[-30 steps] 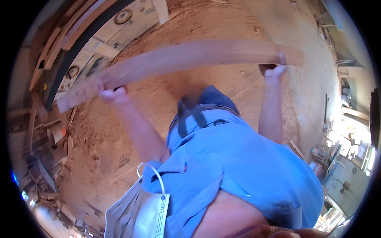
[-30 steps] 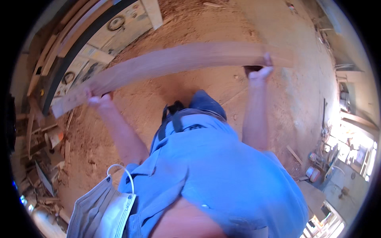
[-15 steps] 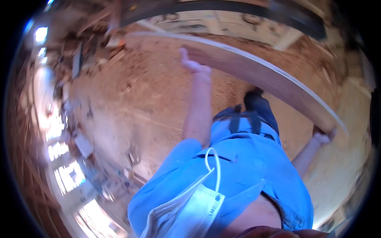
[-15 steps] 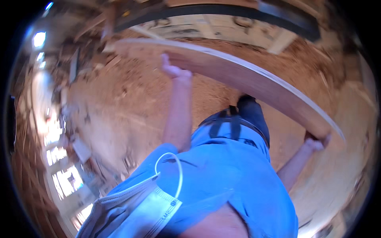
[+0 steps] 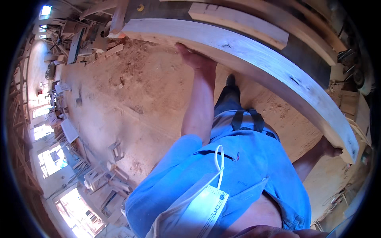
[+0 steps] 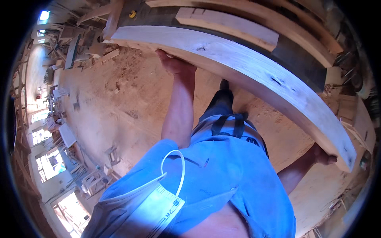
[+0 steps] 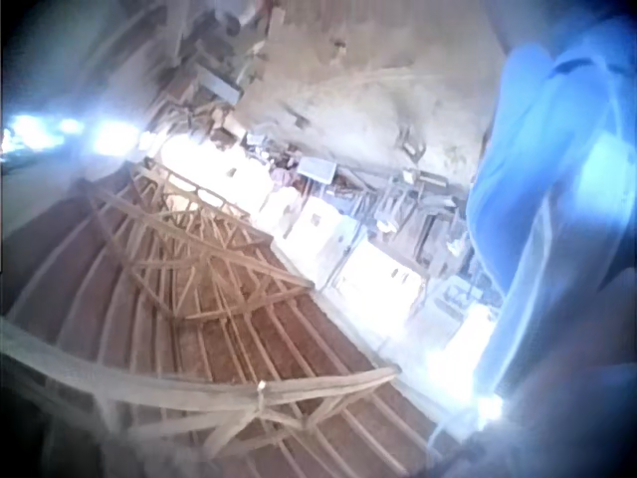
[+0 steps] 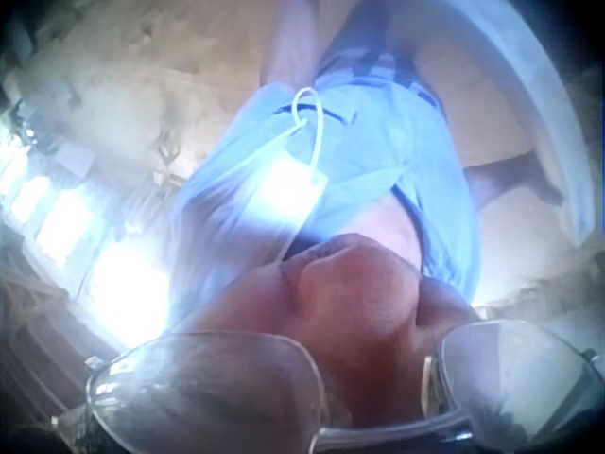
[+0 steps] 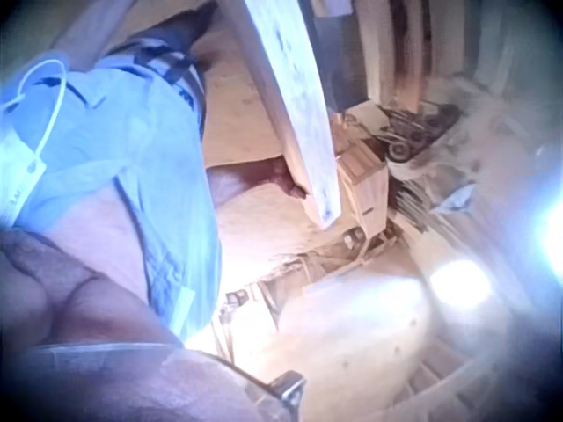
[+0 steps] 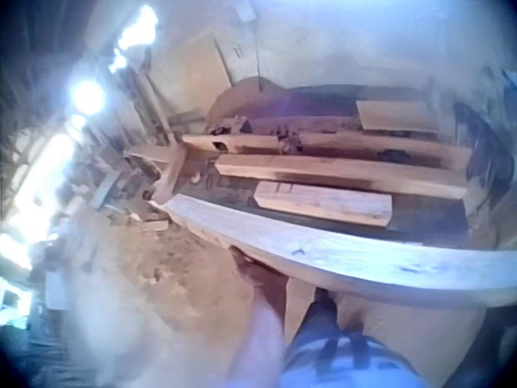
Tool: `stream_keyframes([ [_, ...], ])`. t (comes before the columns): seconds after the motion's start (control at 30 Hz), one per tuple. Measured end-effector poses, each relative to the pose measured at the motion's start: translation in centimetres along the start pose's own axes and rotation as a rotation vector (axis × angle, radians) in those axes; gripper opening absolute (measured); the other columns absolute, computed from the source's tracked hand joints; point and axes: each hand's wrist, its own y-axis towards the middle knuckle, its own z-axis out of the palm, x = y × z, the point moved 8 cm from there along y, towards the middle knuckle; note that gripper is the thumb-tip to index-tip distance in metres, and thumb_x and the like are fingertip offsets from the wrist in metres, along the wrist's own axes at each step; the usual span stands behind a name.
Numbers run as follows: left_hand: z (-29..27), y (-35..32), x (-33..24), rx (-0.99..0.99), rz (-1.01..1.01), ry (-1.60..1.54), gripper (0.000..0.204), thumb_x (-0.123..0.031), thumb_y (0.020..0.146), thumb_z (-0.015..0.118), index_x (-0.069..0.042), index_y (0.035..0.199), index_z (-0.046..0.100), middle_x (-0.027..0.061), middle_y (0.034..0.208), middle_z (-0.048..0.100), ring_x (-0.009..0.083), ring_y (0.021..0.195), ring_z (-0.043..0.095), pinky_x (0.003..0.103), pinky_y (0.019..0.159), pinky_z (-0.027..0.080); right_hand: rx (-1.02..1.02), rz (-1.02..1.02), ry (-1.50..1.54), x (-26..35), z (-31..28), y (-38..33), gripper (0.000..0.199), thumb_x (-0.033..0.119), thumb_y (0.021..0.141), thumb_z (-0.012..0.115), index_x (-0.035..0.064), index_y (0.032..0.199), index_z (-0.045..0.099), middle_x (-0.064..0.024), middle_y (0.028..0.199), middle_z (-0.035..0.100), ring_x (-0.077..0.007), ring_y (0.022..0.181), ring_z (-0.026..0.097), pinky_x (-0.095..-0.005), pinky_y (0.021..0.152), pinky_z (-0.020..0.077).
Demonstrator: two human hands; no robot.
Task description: The person repeatedly picks up, inspects, and stacks long wooden planks in a workshop. They handle the planks one at a time, turning them over and aligning them on a pile.
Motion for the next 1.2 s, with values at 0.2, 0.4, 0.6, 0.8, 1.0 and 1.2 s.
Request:
stream_keyframes([
  [0.2,1.2,10.5,2.8,0.019,0.020,0.059,0.083,-0.074,0.091,0.033,-0.012,0.145,0.042,0.0111,0.145,0.045,0.0335,0.130,0.044,0.051,0.108,0.036,-0.104,-0.056,-0.039,-3.9,5.0,3.3,0.092,0.061,0.073,0.072,0.0037,0.140,0.043,-0.0167,0.142,0.046,-0.0353,0.136,0.039,-0.0538,0.116,0.0273],
  [0.4,4.7,14.4,6.8,0.009,-0.135,0.007,0.082,-0.076,0.089,0.036,-0.014,0.142,0.045,0.0086,0.142,0.049,0.0322,0.128,0.047,0.051,0.107,0.038,0.213,0.086,0.214,-4.8,8.3,6.8,0.092,0.044,0.066,0.084,0.0079,0.140,0.045,-0.0131,0.141,0.050,-0.0346,0.134,0.042,-0.0560,0.114,0.0293],
  [0.6,4.2,16.8,12.7,-0.083,-0.177,0.091,0.068,-0.062,0.099,0.030,-0.013,0.144,0.042,0.0109,0.146,0.045,0.0311,0.135,0.040,0.051,0.111,0.033,-0.095,0.144,0.037,-8.5,1.3,10.2,0.077,0.042,0.078,0.070,0.0035,0.140,0.045,-0.0169,0.146,0.044,-0.0334,0.138,0.038,-0.0542,0.114,0.0298],
  [0.8,3.7,17.1,16.0,-0.181,-0.116,0.089,0.058,-0.051,0.099,0.039,-0.009,0.139,0.047,0.0104,0.141,0.051,0.0299,0.131,0.046,0.044,0.112,0.033,-0.003,0.268,0.116,-8.4,1.5,12.8,0.091,0.043,0.071,0.082,0.0011,0.141,0.043,-0.0190,0.143,0.046,-0.0360,0.137,0.038,-0.0537,0.116,0.0263],
  [1.0,5.3,17.6,19.3,-0.241,-0.093,0.026,0.053,-0.045,0.100,0.041,-0.009,0.138,0.048,0.0123,0.142,0.051,0.0311,0.131,0.046,0.047,0.112,0.033,0.007,0.382,0.144,-12.0,4.5,19.7,0.085,0.033,0.072,0.079,-0.0035,0.140,0.043,-0.0210,0.143,0.045,-0.0375,0.135,0.040,-0.0539,0.115,0.0283],
  [1.2,6.7,17.5,21.0,-0.308,-0.276,0.084,0.036,-0.030,0.094,0.058,-0.008,0.122,0.057,0.0104,0.117,0.065,0.0295,0.109,0.060,0.045,0.097,0.047,-0.180,0.423,0.117,-16.5,2.5,25.9,0.077,0.028,0.071,0.075,-0.0057,0.135,0.048,-0.0237,0.139,0.049,-0.0388,0.131,0.044,-0.0546,0.111,0.0347],
])
